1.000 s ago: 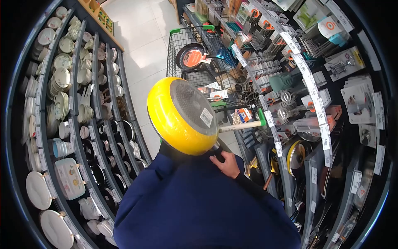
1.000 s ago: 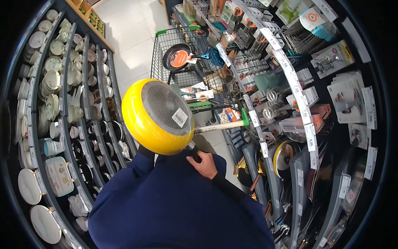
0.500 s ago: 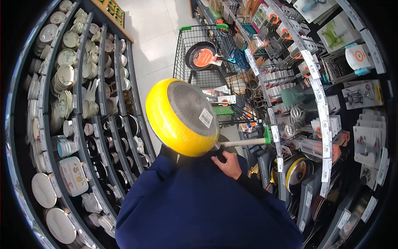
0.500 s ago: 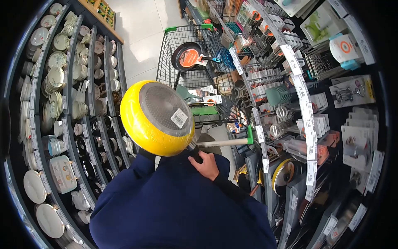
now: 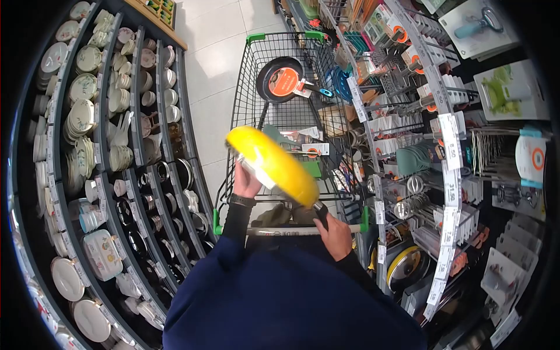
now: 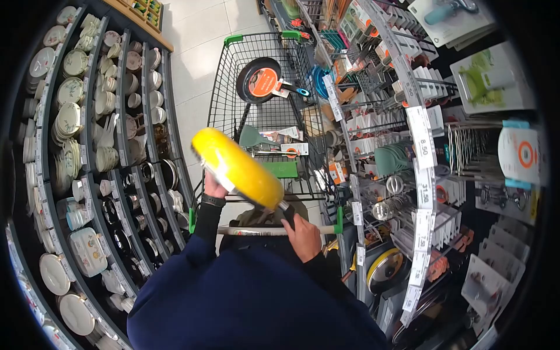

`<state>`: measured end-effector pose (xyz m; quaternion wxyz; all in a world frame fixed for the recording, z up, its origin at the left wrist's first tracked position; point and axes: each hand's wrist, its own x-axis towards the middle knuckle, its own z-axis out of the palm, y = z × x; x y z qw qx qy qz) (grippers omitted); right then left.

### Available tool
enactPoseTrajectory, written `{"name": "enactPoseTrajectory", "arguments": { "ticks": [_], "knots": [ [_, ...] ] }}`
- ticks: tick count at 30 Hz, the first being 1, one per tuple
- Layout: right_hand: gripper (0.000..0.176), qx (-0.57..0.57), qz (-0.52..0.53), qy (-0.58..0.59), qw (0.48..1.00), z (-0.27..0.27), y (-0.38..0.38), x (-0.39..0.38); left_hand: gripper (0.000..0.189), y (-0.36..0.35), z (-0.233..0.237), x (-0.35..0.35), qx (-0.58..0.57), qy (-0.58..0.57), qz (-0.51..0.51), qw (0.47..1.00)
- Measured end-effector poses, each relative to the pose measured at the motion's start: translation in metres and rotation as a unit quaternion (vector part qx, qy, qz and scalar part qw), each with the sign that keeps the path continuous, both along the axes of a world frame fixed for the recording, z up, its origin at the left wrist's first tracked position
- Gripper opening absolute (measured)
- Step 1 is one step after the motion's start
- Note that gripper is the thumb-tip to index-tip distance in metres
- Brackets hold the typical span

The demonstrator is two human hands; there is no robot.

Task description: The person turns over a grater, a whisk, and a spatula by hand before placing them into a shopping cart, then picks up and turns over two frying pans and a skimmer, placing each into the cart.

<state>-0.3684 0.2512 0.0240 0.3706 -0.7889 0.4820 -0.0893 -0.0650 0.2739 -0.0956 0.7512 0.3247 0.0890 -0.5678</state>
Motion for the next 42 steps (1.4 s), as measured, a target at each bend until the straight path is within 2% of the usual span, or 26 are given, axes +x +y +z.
{"name": "enactPoseTrajectory", "arguments": {
  "ticks": [1,3,4,5,8,10,12,13,16,17,19,21,23,28,31,33,34,35,36,37,38,39,41,42],
  "knots": [
    [0.034,0.019,0.021,0.002,1.000,-0.007,-0.011,-0.005,0.056,-0.007,0.016,0.003,0.039,0.071,-0.024,0.996],
    [0.033,0.009,0.048,0.009,0.999,-0.020,-0.037,-0.017,0.060,-0.010,0.008,0.011,0.068,0.000,-0.058,0.996],
    [0.030,0.002,0.045,-0.028,0.999,-0.014,-0.053,-0.017,0.063,-0.012,0.004,0.012,0.056,-0.050,-0.070,0.995],
    [0.028,0.068,0.018,-0.048,0.996,-0.017,-0.064,-0.019,0.063,-0.018,0.016,0.011,0.082,-0.050,-0.076,0.992],
    [0.031,0.060,0.037,-0.023,0.997,-0.035,-0.088,-0.022,0.062,-0.033,0.010,0.016,0.108,-0.087,-0.140,0.980],
    [0.031,0.066,0.045,-0.028,0.996,-0.053,-0.100,-0.020,0.060,-0.043,-0.006,0.020,0.117,-0.126,-0.140,0.975],
    [0.031,0.086,0.047,-0.018,0.995,-0.066,-0.110,-0.015,0.051,-0.050,-0.020,0.029,0.150,-0.177,-0.156,0.960],
    [0.031,0.085,0.050,-0.018,0.995,-0.072,-0.113,-0.013,0.044,-0.055,-0.017,0.031,0.175,-0.239,-0.166,0.940],
    [0.032,0.155,0.037,0.001,0.987,-0.099,-0.118,-0.011,0.046,-0.074,-0.005,0.038,0.232,-0.311,-0.228,0.893],
    [0.032,0.153,0.041,0.000,0.987,-0.108,-0.119,-0.012,0.046,-0.077,-0.012,0.041,0.254,-0.303,-0.251,0.884],
    [0.033,0.199,0.016,-0.002,0.980,-0.118,-0.120,-0.014,0.043,-0.084,-0.035,0.043,0.229,-0.244,-0.272,0.902],
    [0.033,0.191,0.023,0.005,0.981,-0.119,-0.126,-0.016,0.039,-0.088,-0.049,0.036,0.116,-0.121,-0.197,0.966],
    [0.032,0.126,0.065,0.022,0.990,-0.119,-0.135,-0.017,0.047,-0.087,-0.078,0.045,0.090,-0.005,-0.182,0.979],
    [0.028,0.064,0.171,0.054,0.982,-0.112,-0.171,-0.012,0.042,-0.085,-0.077,0.045,0.070,0.016,-0.119,0.990],
    [0.025,-0.015,0.169,0.135,0.976,-0.113,-0.187,0.006,0.046,-0.072,-0.083,0.044,0.061,0.028,-0.102,0.993],
    [0.026,-0.039,0.128,0.187,0.973,-0.124,-0.195,0.026,0.047,-0.066,-0.095,0.045,0.072,0.036,-0.086,0.993],
    [0.027,-0.054,0.114,0.186,0.974,-0.125,-0.199,0.035,0.047,-0.067,-0.089,0.048,0.103,0.031,-0.080,0.991],
    [0.028,-0.071,0.101,0.185,0.975,-0.122,-0.205,0.045,0.047,-0.066,-0.107,0.055,0.100,0.033,-0.077,0.991],
    [0.029,-0.076,0.118,0.207,0.968,-0.118,-0.214,0.055,0.045,-0.065,-0.131,0.064,0.197,-0.133,-0.072,0.969],
    [0.029,-0.096,0.137,0.219,0.961,-0.128,-0.223,0.058,0.044,-0.067,-0.147,0.071,0.286,-0.294,-0.063,0.910],
    [0.027,-0.119,0.146,0.217,0.958,-0.136,-0.232,0.063,0.052,-0.075,-0.080,0.072,0.315,-0.433,-0.086,0.840],
    [0.026,-0.140,0.156,0.215,0.954,-0.143,-0.240,0.065,0.044,-0.070,-0.097,0.084,0.357,-0.730,0.002,0.583],
    [0.024,-0.159,0.163,0.232,0.946,-0.149,-0.257,0.072,0.049,-0.074,-0.049,0.105,0.417,-0.826,0.059,0.373],
    [0.023,-0.173,0.170,0.251,0.937,-0.152,-0.266,0.077,0.049,-0.068,-0.072,0.120,0.419,-0.825,0.065,0.374]
  ]
}}
